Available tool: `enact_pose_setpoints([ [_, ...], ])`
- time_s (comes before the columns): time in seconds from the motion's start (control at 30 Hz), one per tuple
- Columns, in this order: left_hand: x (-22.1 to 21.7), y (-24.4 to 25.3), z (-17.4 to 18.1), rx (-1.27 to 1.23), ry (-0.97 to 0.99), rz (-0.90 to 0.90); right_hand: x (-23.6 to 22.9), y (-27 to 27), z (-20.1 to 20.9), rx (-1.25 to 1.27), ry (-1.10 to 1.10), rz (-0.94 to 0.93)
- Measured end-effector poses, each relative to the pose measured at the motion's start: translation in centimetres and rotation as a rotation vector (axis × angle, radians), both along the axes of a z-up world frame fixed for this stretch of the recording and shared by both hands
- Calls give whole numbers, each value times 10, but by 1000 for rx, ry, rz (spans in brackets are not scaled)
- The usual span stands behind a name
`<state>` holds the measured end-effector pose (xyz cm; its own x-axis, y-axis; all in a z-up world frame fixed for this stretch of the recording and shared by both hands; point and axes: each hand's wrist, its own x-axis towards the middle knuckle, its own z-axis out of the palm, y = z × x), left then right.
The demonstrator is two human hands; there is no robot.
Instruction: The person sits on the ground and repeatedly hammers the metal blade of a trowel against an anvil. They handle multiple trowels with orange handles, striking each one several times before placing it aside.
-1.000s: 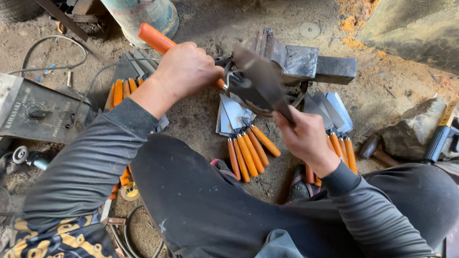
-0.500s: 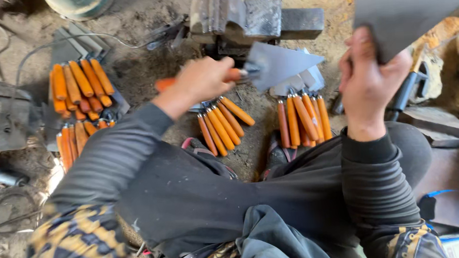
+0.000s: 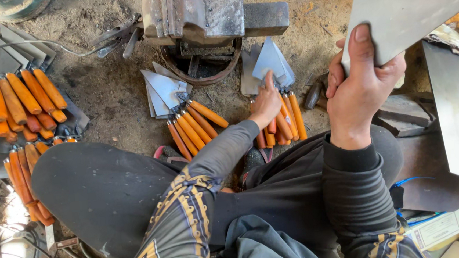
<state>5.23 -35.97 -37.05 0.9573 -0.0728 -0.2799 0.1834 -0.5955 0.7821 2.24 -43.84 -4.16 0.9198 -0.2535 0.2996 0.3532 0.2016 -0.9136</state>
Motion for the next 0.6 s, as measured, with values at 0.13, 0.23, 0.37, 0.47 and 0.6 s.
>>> enact_pose_setpoints([
  [0.13, -3, -5, 0, 184, -41, -103, 4, 3, -1, -31, 34, -7],
  [0.23, -6, -2, -2, 166, 43, -147, 5, 5, -2, -22, 24, 13],
  [0.37, -8, -5, -3, 56, -38, -91, 4, 7, -3, -77, -27, 64],
  [0.47, -9, -12, -4, -142, 208, -126, 4, 12, -2, -111, -37, 83],
  [0.6, -17, -21, -1, -89, 84, -201, 2, 14, -2, -137, -43, 83],
])
